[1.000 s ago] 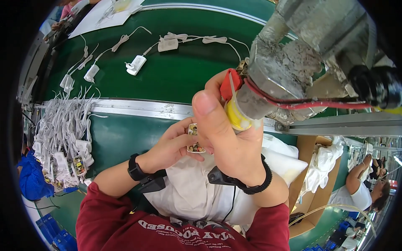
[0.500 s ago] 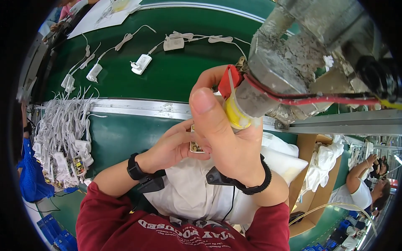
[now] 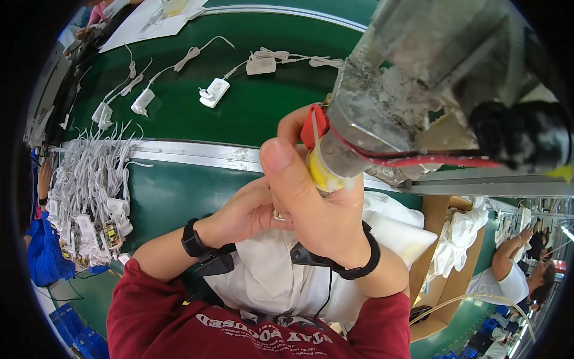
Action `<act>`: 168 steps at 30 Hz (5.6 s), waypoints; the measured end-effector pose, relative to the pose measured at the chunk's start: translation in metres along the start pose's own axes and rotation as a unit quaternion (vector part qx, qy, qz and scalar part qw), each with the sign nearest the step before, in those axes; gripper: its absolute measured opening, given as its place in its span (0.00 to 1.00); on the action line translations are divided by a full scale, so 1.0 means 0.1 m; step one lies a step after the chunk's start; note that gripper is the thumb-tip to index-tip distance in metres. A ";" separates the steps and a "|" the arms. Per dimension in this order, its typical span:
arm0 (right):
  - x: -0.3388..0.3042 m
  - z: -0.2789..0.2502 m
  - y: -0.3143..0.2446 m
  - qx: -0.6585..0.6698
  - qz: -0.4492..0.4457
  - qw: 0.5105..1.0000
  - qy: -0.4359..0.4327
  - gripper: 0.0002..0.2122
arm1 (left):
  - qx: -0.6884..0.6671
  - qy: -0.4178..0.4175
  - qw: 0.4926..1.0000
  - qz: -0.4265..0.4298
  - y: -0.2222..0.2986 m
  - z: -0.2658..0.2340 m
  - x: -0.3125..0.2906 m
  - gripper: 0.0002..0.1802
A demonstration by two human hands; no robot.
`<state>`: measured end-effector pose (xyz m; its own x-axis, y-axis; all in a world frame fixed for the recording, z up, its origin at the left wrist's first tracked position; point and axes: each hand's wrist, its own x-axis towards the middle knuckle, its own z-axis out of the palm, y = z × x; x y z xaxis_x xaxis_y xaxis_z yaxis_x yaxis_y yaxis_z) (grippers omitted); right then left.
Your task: The person picks up a power adapter housing, applies glue to the internal circuit board using a dispenser, and places the finished assembly onto the conveyor belt.
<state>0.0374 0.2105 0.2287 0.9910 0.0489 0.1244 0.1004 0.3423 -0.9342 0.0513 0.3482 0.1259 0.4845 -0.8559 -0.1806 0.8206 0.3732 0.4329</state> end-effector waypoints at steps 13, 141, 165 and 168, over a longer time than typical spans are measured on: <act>-0.12 0.23 -0.28 -0.119 0.068 0.990 0.030 0.07 | 0.313 -0.132 0.935 0.102 0.47 0.42 0.72 0.24; 0.09 0.37 -0.67 -0.074 -0.107 0.991 -0.035 0.12 | 0.470 0.522 0.643 0.305 2.27 0.97 -3.69 0.13; 0.17 0.48 -0.65 -0.034 -0.055 0.998 -0.004 0.09 | 0.860 0.440 0.253 0.046 2.61 1.09 -3.38 0.37; 0.19 0.47 -0.60 -0.023 -0.011 1.000 -0.003 0.09 | 0.772 0.405 0.465 0.153 2.30 1.72 -2.59 0.26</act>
<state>0.0465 0.2354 0.3028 0.9878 0.0477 0.1479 0.1272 0.2992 -0.9457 0.0621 0.5943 0.4238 0.9754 -0.1982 0.0962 -0.2179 -0.8043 0.5529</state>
